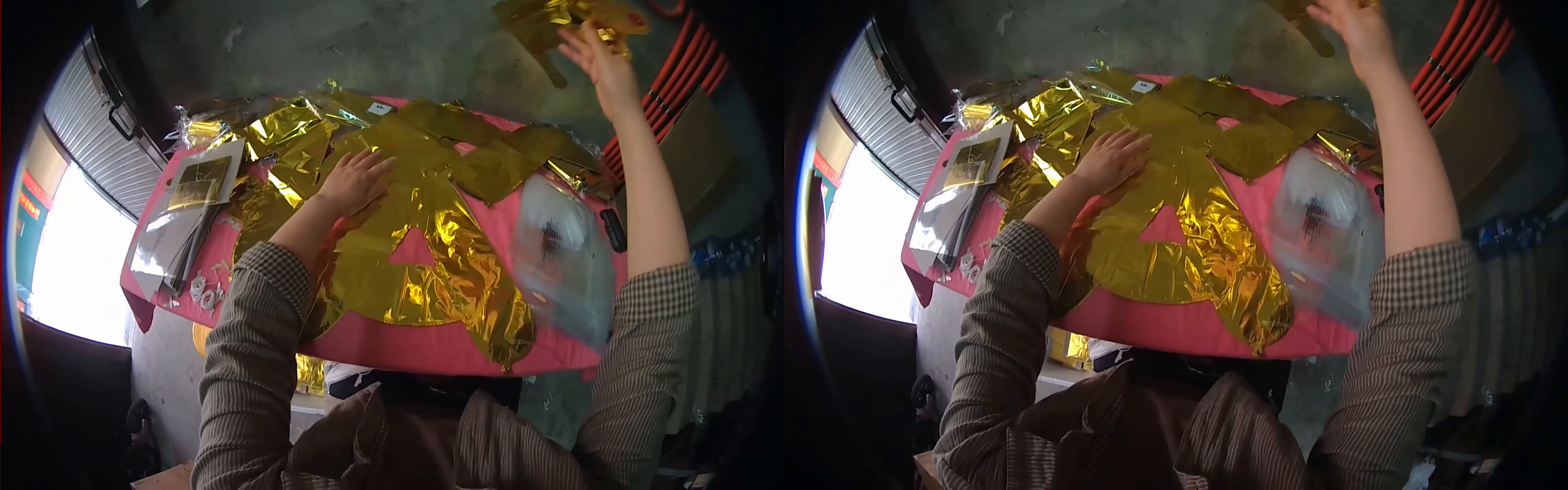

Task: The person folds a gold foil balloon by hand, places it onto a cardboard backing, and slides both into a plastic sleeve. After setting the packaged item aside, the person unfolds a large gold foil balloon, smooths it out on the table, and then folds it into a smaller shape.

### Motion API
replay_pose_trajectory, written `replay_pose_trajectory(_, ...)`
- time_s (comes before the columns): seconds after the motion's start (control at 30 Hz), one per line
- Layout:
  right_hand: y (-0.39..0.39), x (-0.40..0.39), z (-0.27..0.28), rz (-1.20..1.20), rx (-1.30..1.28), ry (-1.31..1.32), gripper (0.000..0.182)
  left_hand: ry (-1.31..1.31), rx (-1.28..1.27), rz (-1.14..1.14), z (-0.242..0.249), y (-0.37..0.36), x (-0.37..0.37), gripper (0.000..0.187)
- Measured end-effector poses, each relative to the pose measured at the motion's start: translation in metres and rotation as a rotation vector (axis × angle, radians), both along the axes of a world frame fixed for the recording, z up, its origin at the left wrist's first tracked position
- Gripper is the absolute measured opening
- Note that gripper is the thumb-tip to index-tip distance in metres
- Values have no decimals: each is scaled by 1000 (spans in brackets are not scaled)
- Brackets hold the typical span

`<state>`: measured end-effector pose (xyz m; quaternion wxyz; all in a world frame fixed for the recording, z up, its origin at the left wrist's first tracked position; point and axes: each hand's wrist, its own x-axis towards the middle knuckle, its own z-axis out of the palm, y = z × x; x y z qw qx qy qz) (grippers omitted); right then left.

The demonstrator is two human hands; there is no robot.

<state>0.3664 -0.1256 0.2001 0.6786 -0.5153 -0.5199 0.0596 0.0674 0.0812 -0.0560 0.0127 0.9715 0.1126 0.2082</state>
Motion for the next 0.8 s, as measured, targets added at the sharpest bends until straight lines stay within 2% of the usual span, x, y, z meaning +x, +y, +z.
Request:
replay_pose_trajectory(0.07,-8,-41,-24,-36,-233,-173,39,103,-13,-25,12,-8,-6,43)
replay_pose_trajectory(0.13,-23,-79,-55,-35,-294,-165,29,204,-28,-52,21,-18,-17,43)
replay_pose_trajectory(0.17,-32,-87,-69,12,-419,-161,26,257,-55,-115,22,-25,-26,43)
replay_pose_trajectory(0.2,-43,-103,-83,35,-423,-269,28,310,-84,-177,22,-32,-38,43)
replay_pose_trajectory(0.3,-71,-150,-130,79,-375,-501,39,393,-71,-180,29,-61,-71,46)
replay_pose_trajectory(0.37,-86,-170,-159,10,-442,-840,37,331,-94,-162,9,-68,-82,49)
replay_pose_trajectory(0.4,-92,-180,-167,15,-434,-840,37,265,-115,-153,0,-70,-86,51)
replay_pose_trajectory(0.47,-103,-196,-178,16,-542,-1100,33,281,-128,-99,-1,-81,-87,56)
replay_pose_trajectory(0.57,-110,-206,-187,17,-437,-1239,28,258,-168,-15,7,-98,-88,56)
replay_pose_trajectory(0.67,-123,-223,-190,84,-377,-1216,26,292,-191,-3,10,-98,-90,55)
replay_pose_trajectory(0.73,-134,-239,-187,160,-526,-1272,32,293,-208,-28,10,-92,-92,55)
replay_pose_trajectory(0.8,-142,-251,-168,281,-698,-1158,30,299,-212,-30,11,-91,-94,54)
